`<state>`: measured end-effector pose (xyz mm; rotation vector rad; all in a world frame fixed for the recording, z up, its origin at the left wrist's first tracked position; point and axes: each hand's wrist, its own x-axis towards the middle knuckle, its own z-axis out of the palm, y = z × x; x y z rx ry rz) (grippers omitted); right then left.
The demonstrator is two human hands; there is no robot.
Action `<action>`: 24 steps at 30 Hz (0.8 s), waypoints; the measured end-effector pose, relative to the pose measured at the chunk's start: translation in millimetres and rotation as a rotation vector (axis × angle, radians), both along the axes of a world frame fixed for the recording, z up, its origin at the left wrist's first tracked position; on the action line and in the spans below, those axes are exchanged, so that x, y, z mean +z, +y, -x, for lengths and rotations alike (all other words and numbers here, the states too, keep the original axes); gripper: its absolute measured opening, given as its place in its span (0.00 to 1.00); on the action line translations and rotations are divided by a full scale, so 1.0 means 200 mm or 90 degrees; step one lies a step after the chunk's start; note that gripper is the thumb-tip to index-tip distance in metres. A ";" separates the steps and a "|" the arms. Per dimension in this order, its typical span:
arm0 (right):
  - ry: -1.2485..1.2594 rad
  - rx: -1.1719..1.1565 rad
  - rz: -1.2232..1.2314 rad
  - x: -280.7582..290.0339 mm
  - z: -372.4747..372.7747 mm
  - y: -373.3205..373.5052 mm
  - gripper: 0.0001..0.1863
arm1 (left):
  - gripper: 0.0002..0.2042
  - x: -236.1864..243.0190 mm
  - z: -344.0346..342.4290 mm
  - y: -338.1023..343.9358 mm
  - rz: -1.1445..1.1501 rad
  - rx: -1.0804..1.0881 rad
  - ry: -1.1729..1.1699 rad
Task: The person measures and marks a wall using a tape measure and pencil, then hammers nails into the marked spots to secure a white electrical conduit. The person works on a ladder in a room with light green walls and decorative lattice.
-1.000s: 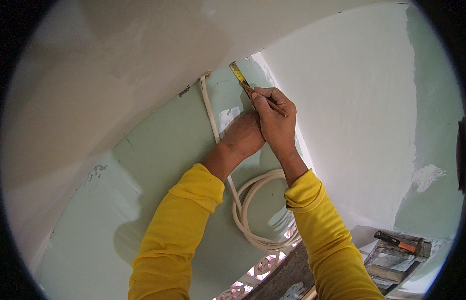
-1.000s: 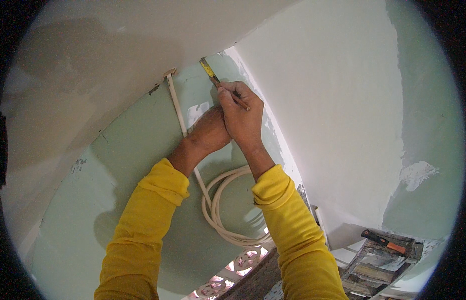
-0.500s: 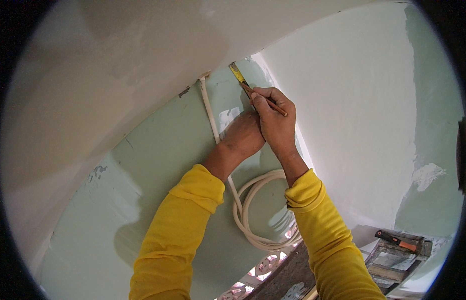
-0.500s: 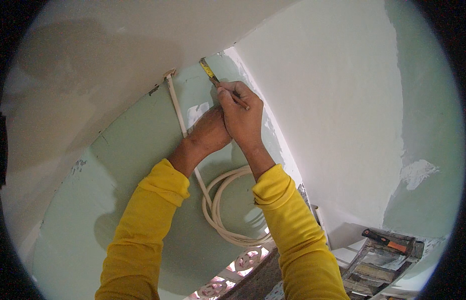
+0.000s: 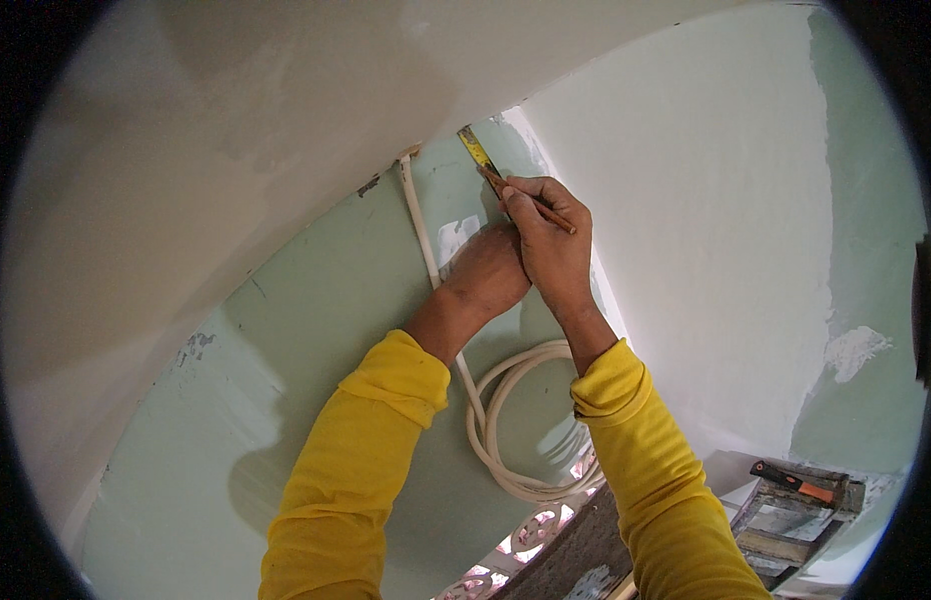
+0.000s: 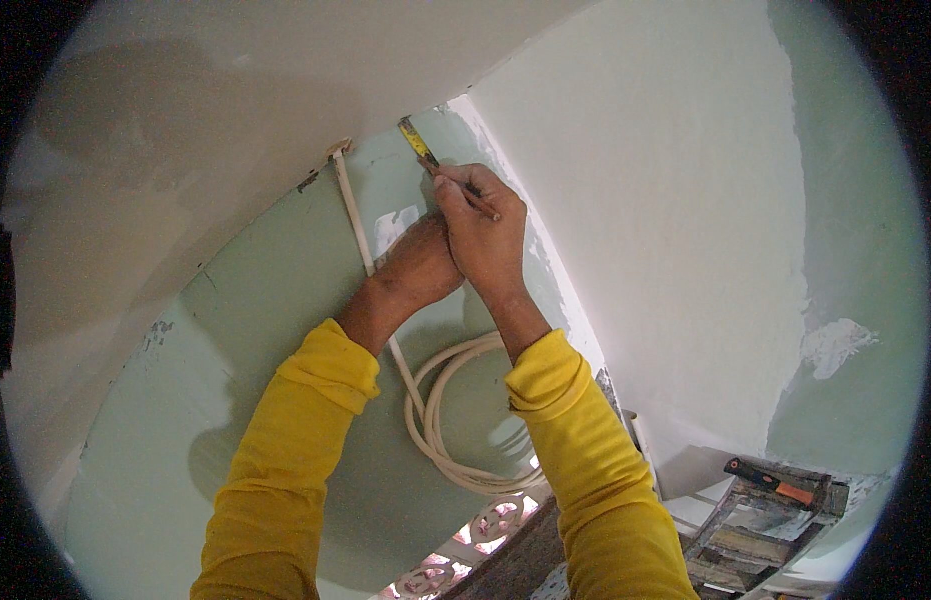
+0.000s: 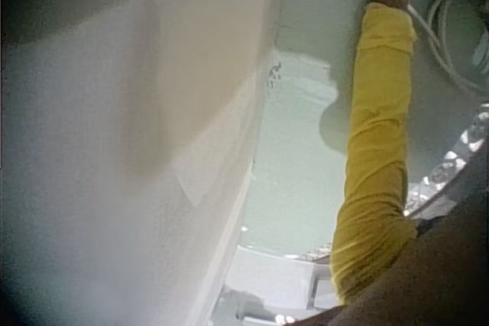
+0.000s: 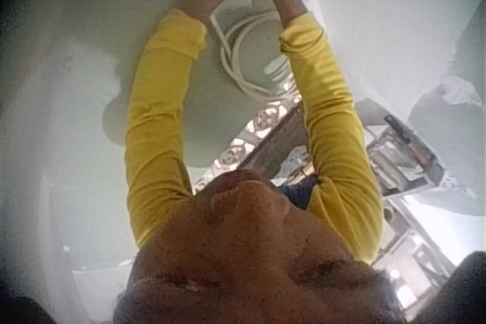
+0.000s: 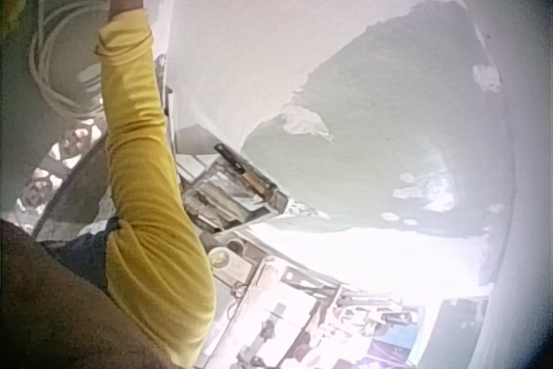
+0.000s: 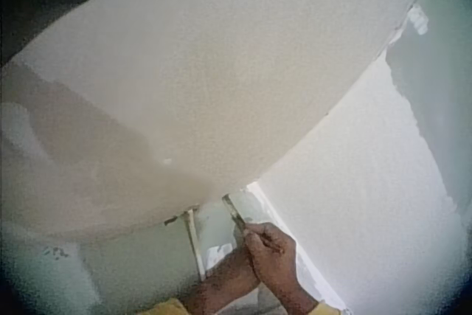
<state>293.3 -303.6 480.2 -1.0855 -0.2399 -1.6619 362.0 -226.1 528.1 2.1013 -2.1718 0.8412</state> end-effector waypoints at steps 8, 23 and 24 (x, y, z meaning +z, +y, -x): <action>-0.005 0.009 -0.005 0.00 0.00 0.00 0.10 | 0.21 0.01 0.04 0.01 -0.003 0.029 0.045; -0.005 0.008 -0.011 0.00 0.00 0.00 0.11 | 0.19 0.01 0.01 0.00 -0.001 0.027 -0.006; -0.003 0.003 -0.011 0.01 0.00 0.00 0.11 | 0.19 0.01 0.03 0.00 -0.008 0.037 -0.008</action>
